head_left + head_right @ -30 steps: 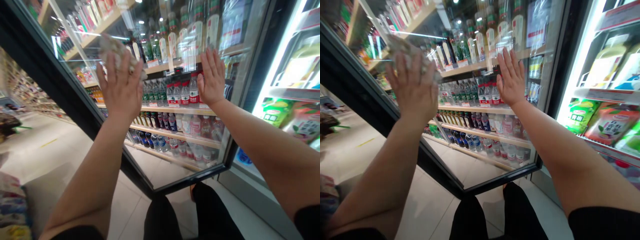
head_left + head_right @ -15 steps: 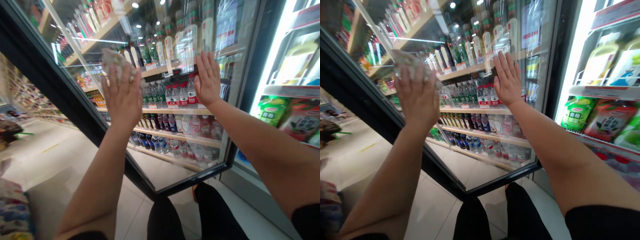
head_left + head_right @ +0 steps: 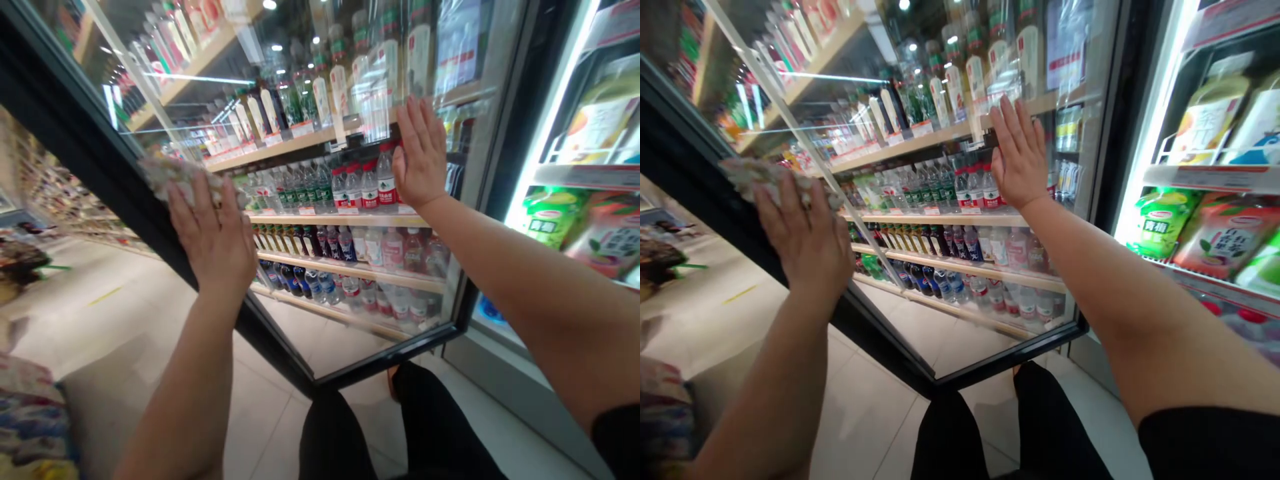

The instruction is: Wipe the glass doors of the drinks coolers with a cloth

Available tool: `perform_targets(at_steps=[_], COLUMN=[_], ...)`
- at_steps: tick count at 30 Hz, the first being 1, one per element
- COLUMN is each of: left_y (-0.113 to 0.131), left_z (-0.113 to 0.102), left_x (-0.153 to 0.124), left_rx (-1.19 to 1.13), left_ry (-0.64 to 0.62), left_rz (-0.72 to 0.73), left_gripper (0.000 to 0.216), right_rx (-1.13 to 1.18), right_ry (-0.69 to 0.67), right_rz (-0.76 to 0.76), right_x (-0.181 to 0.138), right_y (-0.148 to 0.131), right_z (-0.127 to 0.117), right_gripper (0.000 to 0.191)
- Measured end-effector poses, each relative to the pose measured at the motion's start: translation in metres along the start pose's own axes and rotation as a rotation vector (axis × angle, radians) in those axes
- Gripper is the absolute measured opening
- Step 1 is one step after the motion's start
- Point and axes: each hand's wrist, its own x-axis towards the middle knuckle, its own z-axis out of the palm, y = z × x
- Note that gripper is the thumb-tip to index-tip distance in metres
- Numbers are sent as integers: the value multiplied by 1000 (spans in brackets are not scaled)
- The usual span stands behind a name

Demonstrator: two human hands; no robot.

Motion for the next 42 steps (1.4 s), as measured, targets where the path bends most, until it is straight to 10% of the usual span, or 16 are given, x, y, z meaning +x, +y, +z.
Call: perform_targets(at_steps=[5,17,26,31,36,39,42], left_y=[10,19,6,14,-12,14,69], left_z=[21,10,-15,0,27,42,49], left_x=[-41,-1,85,88,157,169,145], left_rx=[-104,-80,21,-55,64,59,-105], left_ry=[-101,-30,164,40,290,335,17], left_rz=[78,-16,-23,129,235,246,395], left_gripper=[59,67,73,73,72,66,60], right_rx=[-21,-115,-67,-64,-62,-58,-62], right_ry=[-25,-51,0,0,3,5,7], right_rz=[20,79,33,41,41,67,71], right_x=[0,2,1,1,1,0,1], right_y=[-4,-7,-2,-4,-5,-5,-5], right_z=[-2,-2,2,0,-1,0,2], right_gripper=[61,64,63,60,64,64,63])
